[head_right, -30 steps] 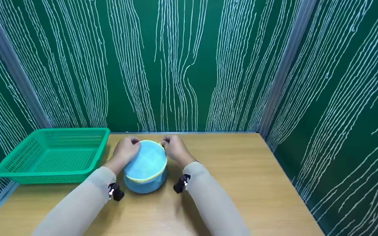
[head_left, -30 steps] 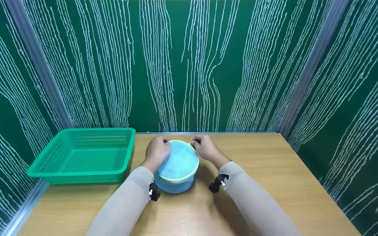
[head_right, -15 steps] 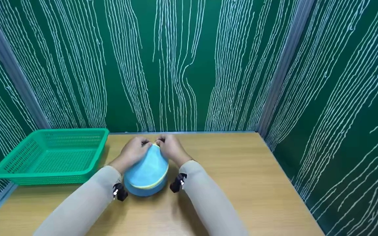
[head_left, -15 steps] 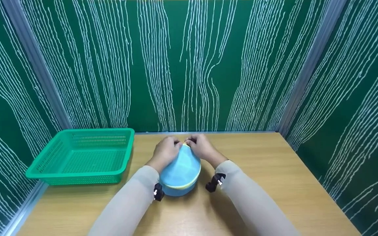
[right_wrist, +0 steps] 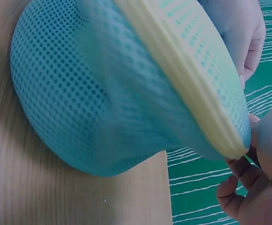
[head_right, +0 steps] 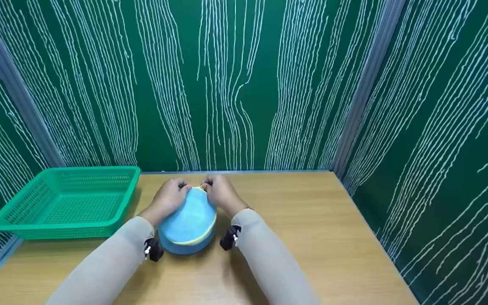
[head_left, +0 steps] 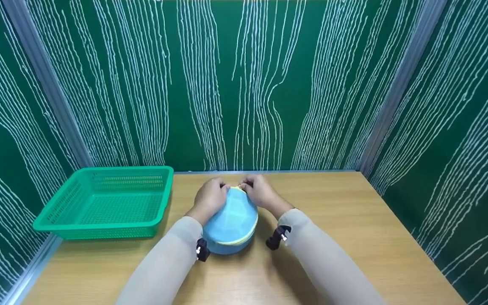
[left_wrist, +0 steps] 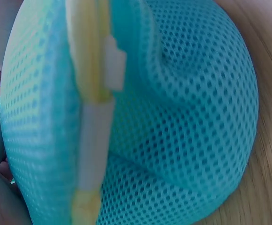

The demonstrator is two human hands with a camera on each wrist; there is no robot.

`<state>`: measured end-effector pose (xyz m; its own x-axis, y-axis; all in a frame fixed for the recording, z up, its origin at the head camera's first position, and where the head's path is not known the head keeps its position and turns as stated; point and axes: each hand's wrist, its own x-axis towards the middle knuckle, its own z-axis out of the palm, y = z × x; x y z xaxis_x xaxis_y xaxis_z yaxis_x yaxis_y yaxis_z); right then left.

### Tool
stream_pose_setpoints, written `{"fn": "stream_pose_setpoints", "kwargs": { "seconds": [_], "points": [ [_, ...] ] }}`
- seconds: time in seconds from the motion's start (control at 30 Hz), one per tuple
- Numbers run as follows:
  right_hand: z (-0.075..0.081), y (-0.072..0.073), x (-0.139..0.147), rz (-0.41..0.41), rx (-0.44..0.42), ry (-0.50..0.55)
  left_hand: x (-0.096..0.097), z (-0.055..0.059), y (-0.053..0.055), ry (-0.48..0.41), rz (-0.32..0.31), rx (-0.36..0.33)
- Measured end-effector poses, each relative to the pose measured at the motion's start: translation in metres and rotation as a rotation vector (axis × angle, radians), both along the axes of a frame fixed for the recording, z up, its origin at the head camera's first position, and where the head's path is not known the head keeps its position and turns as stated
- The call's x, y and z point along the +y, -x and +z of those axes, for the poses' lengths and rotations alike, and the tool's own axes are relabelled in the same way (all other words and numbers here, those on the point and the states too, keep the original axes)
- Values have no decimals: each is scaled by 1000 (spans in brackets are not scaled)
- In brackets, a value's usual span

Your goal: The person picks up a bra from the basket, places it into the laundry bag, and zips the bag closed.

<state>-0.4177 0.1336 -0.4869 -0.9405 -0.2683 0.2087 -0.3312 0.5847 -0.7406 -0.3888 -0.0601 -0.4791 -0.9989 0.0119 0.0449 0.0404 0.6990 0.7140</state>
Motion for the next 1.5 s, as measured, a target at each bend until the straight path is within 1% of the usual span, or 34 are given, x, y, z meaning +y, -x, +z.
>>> {"fn": "stream_pose_setpoints", "kwargs": {
  "seconds": [0.07, 0.23, 0.37, 0.5, 0.63, 0.77, 0.87, 1.0, 1.13, 1.27, 1.4, 1.5],
  "points": [
    [0, 0, 1, -6, -5, -5, -2, 0, 0, -12, 21, -19],
    [-1, 0, 5, -18, -13, 2, -8, -1, -1, -38, 65, -29],
    [-3, 2, 8, -30, -27, -3, -13, -3, 0, -63, 100, -57],
    [-5, 2, 11, -46, -26, -6, -18, -6, 0, -62, 136, -79],
    [-5, 2, 14, -47, -27, 20, -23, -8, 0, -17, 158, -53],
    [-5, 1, 13, -59, -42, 36, -27, -11, 0, 13, 156, -36],
    [-6, 1, 12, -70, -53, 28, -27, -12, -2, -7, 165, -39],
    [-7, 1, 11, -79, -55, 33, -26, -10, -5, -34, 192, -17],
    [-9, 1, 10, -83, -40, 46, -21, -8, -5, -40, 177, 11],
    [-9, 1, 8, -96, -46, 49, -12, -7, -4, -9, 164, 45],
    [-8, 1, 4, -103, -78, 57, -1, -6, -2, 19, 160, 57],
    [-7, 0, 2, -97, -86, 60, 7, -5, -2, 26, 135, 45]
  ]
}}
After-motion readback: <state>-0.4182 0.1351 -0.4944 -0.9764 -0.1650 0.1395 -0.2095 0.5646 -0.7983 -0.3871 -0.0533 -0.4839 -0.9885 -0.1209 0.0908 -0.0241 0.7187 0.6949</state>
